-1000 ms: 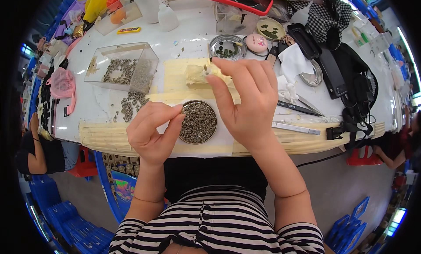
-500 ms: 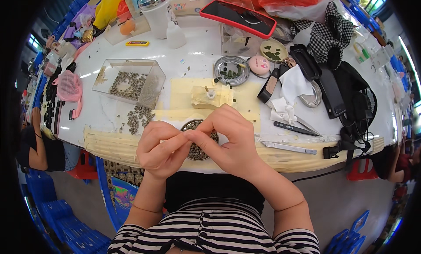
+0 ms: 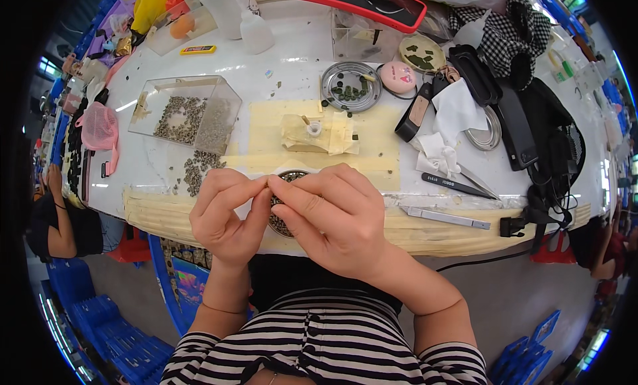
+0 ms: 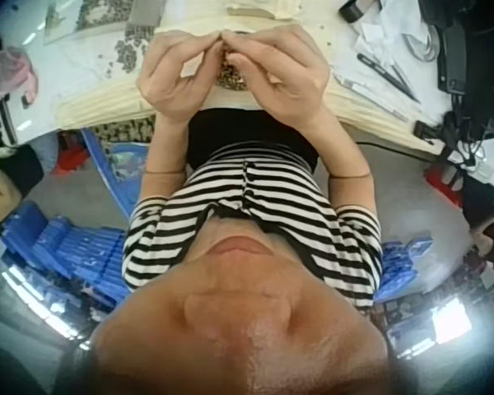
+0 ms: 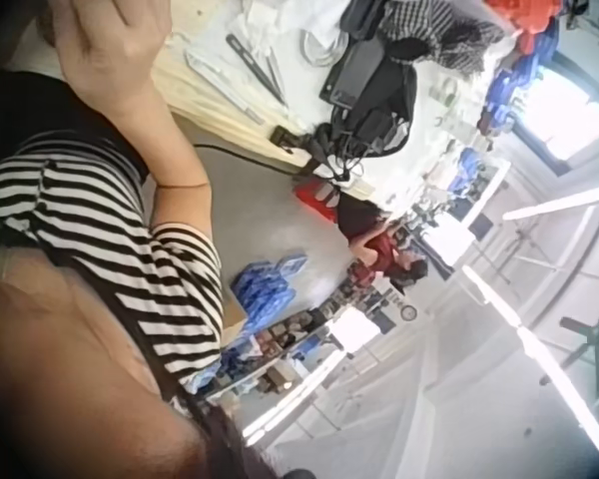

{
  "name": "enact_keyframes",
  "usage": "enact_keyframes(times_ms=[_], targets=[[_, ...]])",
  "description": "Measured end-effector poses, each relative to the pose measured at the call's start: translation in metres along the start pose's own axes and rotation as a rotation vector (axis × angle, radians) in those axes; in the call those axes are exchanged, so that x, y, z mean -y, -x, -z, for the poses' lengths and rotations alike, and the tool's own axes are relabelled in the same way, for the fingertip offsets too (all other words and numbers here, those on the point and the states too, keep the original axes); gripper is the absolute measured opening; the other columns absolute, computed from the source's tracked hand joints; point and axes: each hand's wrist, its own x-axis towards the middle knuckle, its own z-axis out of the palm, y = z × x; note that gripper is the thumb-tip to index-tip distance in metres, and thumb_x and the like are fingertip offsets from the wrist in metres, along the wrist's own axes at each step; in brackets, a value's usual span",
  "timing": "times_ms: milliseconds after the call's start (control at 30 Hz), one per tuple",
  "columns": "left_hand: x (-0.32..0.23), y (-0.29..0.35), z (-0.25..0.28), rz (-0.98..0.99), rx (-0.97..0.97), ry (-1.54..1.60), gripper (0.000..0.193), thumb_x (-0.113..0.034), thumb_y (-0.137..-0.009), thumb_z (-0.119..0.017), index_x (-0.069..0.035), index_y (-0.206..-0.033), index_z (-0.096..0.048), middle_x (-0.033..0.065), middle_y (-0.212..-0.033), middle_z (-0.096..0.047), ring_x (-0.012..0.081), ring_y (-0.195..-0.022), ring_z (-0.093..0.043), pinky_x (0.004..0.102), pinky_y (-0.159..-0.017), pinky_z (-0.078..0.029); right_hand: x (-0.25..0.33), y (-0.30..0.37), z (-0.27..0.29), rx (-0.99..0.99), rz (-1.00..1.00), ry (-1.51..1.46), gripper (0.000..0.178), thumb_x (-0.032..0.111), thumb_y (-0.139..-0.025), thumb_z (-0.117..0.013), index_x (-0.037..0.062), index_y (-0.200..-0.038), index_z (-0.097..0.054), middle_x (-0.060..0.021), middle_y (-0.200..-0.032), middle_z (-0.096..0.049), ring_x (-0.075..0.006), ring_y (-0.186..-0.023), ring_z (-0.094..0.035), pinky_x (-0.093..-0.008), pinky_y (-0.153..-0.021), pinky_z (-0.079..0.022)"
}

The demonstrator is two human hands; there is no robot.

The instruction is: Assembling tiny components onto a plastic part by hand at a factory workbench.

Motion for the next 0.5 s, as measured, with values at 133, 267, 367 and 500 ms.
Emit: enact_keyframes(times_ms=[133, 267, 367, 500], targets=[[0.0, -0.001, 0.001, -0.065, 0.02, 0.053, 0.032, 0.005, -0.068, -0.082, -0.003, -0.098, -0.075, 0.0032, -0.08, -0.065, 0.019, -0.068, -0.058, 0.0302, -0.06, -0.045, -0.001, 0.002, 0.003, 0.06, -0.249, -0.344, 0.021, 0.003, -0.083, -0.076, 0.0004, -0.104, -0.076, -0.0069, -0.083, -0.069, -0.0163, -0.066, -0.058, -0.0267, -0.061, -0.046], [0.001, -0.001, 0.002, -0.123, 0.071, 0.097, 0.035, 0.004, -0.066, -0.082, -0.003, -0.1, -0.077, 0.0022, -0.082, -0.066, 0.019, -0.071, -0.059, 0.03, -0.061, -0.046, 0.002, 0.002, 0.01, 0.105, -0.545, -0.629, 0.01, 0.003, -0.088, -0.073, -0.0013, -0.097, -0.075, -0.0058, -0.081, -0.068, -0.01, -0.066, -0.056, -0.0234, -0.061, -0.045], [-0.001, -0.002, 0.001, -0.153, 0.08, 0.086, 0.035, 0.004, -0.065, -0.082, -0.003, -0.099, -0.076, 0.0027, -0.083, -0.066, 0.0196, -0.072, -0.059, 0.0305, -0.062, -0.047, 0.001, 0.002, 0.012, 0.122, -0.718, -0.809, 0.004, 0.004, -0.088, -0.073, -0.0002, -0.09, -0.073, -0.0038, -0.079, -0.067, -0.0073, -0.067, -0.055, -0.0227, -0.061, -0.044], [-0.001, 0.001, -0.002, -0.134, 0.069, 0.01, 0.032, 0.004, -0.065, -0.082, -0.003, -0.096, -0.075, 0.0037, -0.083, -0.066, 0.0204, -0.072, -0.06, 0.0312, -0.062, -0.047, -0.002, 0.0, 0.009, 0.03, -0.319, -0.344, 0.007, 0.002, -0.082, -0.077, 0.0025, -0.087, -0.073, -0.0038, -0.076, -0.065, -0.0125, -0.064, -0.057, -0.0248, -0.058, -0.045]])
